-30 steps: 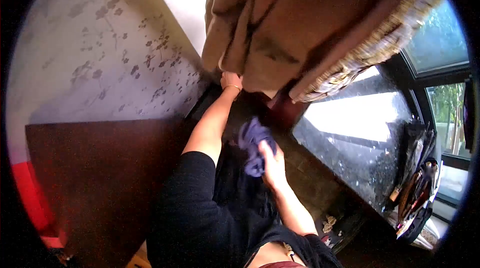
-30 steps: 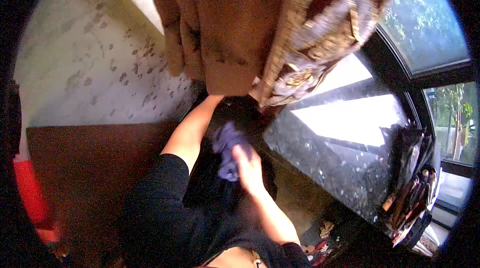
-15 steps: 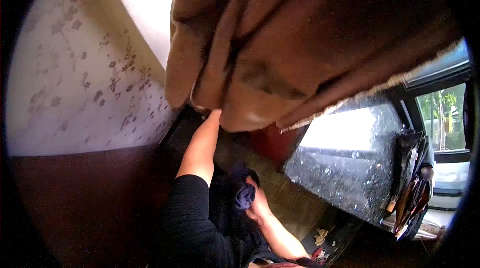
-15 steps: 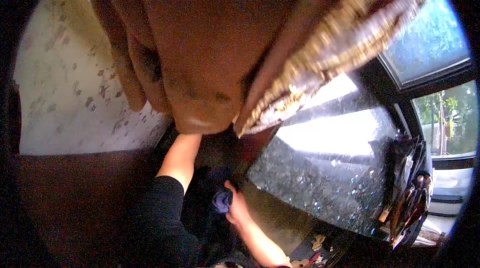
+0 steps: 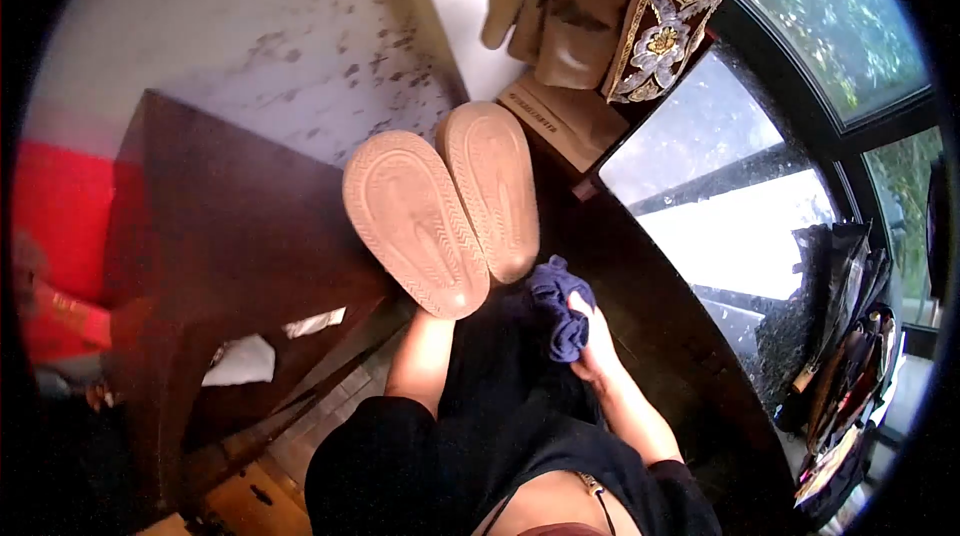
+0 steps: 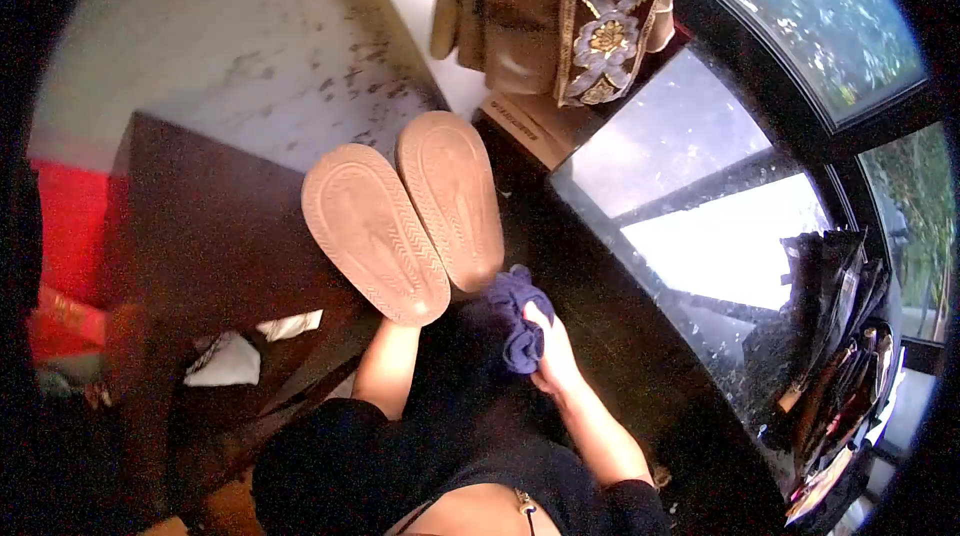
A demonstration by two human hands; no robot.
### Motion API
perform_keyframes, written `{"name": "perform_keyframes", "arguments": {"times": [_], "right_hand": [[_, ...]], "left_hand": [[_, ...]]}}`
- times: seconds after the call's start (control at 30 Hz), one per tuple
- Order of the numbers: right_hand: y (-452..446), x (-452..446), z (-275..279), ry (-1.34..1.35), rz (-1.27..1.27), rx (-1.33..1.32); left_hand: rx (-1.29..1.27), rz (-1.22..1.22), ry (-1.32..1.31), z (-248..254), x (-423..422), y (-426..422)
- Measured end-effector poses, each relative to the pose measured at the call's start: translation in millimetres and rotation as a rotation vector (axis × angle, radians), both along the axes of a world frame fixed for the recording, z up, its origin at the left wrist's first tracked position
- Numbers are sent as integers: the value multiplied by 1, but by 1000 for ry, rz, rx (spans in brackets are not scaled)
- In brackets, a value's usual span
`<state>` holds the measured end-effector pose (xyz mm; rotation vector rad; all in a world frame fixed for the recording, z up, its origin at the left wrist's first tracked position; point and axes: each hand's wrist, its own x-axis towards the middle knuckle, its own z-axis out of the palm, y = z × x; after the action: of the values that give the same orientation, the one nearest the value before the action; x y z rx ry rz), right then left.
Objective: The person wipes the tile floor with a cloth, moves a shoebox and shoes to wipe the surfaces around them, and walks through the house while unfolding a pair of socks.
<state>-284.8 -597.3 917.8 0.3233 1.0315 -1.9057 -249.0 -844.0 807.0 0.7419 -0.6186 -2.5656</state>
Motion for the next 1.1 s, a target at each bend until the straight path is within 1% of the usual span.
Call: {"name": "perform_keyframes", "arguments": {"times": [0.1, 0.13, 0.2, 0.27, 0.33, 0.43, 0.5, 0.53, 0.57, 0.6, 0.67, 0.7, 0.73, 0.8, 0.83, 0.87, 0.9, 0.93, 1.0, 1.03, 1.07, 1.1], "right_hand": [[1, -2, 25, 74, 24, -40], [0, -3, 35, 125, 34, -61], [-4, -5, 49, 133, 34, -71], [-1, -8, 56, 125, 32, -85], [8, -8, 50, 96, 66, -86], [12, 0, 59, 142, 4, -79], [20, 0, 53, 111, 7, -45], [23, -1, 45, 95, 29, -27], [28, -3, 24, 91, 66, -11], [25, -2, 21, 32, 14, -24], [29, -5, 31, 51, 128, 37], [27, -5, 23, 75, 124, 41], [21, -2, 19, 73, 93, 87], [26, -7, 6, 262, 282, 222], [29, -10, -34, 475, 315, 206], [32, -10, -43, 234, 293, 89], [35, -19, -56, 189, 364, 188], [31, -21, -60, 184, 386, 238], [13, -22, -56, 221, 381, 289], [12, -27, -86, 135, 280, 241], [-1, -23, -70, 106, 191, 210], [-13, -29, -75, 92, 182, 225]], "left_hand": [[63, -21, 124, 39, 2, 19], [57, -25, 150, 53, 2, 24], [22, -36, 179, 75, 2, 32], [-28, -57, 194, 95, 0, 37], [-106, -96, 195, 118, -4, 40], [-289, -166, 215, 162, -25, 45], [-479, -234, 225, 194, -52, 59], [-596, -271, 228, 208, -69, 71], [-737, -317, 221, 222, -88, 87], [-914, -378, 212, 237, -107, 106], [-1349, -470, 155, 262, -147, 147], [-1653, -514, 52, 272, -164, 168], [-1790, -514, -53, 272, -176, 190], [-1871, -462, -111, 229, -209, 231], [-1902, -449, -106, 226, -205, 239], [-1935, -442, -100, 227, -198, 244], [-1882, -470, -74, 227, -191, 243], [-1799, -476, 24, 236, -174, 233], [-1652, -206, 371, 242, -137, 190], [-1581, -130, 411, 238, -118, 164], [-1509, -60, 453, 231, -100, 135], [-1483, 21, 360, 218, -83, 108]]}}
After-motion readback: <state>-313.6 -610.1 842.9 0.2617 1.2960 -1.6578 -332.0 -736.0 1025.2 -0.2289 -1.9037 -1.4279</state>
